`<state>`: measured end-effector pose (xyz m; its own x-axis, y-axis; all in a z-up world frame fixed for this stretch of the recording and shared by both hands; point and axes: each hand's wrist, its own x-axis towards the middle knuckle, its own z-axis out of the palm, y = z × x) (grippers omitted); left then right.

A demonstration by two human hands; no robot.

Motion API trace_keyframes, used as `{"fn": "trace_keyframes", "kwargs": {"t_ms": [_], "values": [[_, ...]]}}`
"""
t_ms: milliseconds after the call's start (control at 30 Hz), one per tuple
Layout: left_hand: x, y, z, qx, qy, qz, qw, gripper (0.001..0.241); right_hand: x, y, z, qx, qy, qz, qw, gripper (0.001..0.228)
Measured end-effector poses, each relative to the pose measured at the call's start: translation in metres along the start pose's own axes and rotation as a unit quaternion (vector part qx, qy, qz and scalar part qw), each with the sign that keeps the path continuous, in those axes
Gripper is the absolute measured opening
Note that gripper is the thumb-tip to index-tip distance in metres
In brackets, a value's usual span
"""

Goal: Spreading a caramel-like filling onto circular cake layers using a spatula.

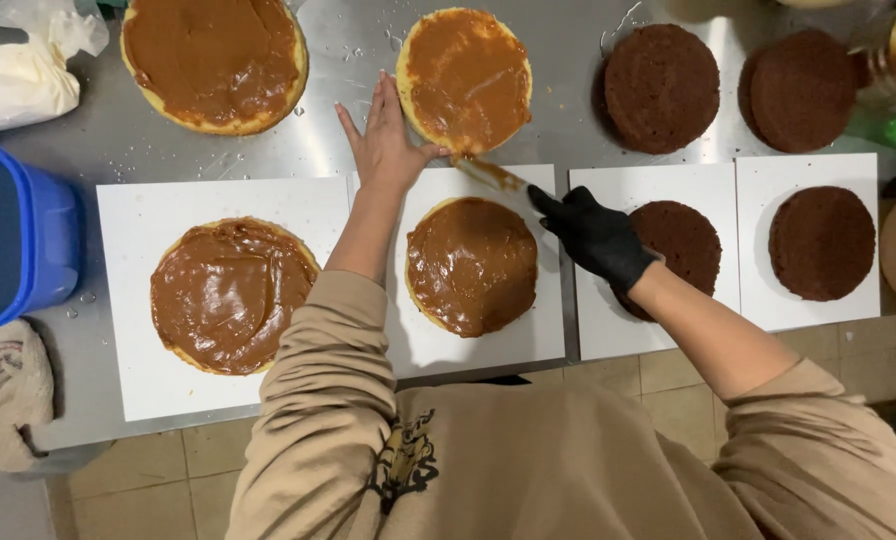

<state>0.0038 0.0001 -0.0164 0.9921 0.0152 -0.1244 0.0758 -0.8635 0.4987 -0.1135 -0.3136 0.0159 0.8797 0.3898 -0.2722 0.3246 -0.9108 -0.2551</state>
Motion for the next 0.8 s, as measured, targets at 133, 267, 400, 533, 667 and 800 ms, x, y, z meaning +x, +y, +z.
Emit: {"fn": "trace_keyframes", "kwargs": {"t_ms": [133,267,400,533,667,800], "values": [[-0.002,-0.002,0.000,-0.017,-0.001,-0.003,1.000,0.149,-0.002,0.006,-0.011,-0.053,0.018,-0.032,0.998,0.061],[0.000,-0.006,0.000,-0.010,-0.006,0.000,1.000,0.150,0.027,-0.008,-0.034,-0.094,0.058,-0.039,0.993,0.059],[-0.002,-0.004,-0.006,-0.014,-0.007,0.007,1.000,0.148,0.072,-0.010,-0.041,-0.101,0.071,-0.044,0.991,0.054],[-0.005,0.004,-0.016,-0.008,-0.032,-0.006,0.999,0.148,0.121,-0.004,-0.046,-0.150,0.103,-0.074,0.981,0.061],[-0.004,0.003,-0.015,-0.007,-0.037,-0.004,0.999,0.148,0.144,0.003,-0.058,-0.114,0.139,-0.050,0.982,0.059],[-0.007,0.005,-0.016,-0.011,-0.032,0.005,0.999,0.148,0.130,0.029,-0.060,-0.037,0.233,0.020,0.972,0.059]]}}
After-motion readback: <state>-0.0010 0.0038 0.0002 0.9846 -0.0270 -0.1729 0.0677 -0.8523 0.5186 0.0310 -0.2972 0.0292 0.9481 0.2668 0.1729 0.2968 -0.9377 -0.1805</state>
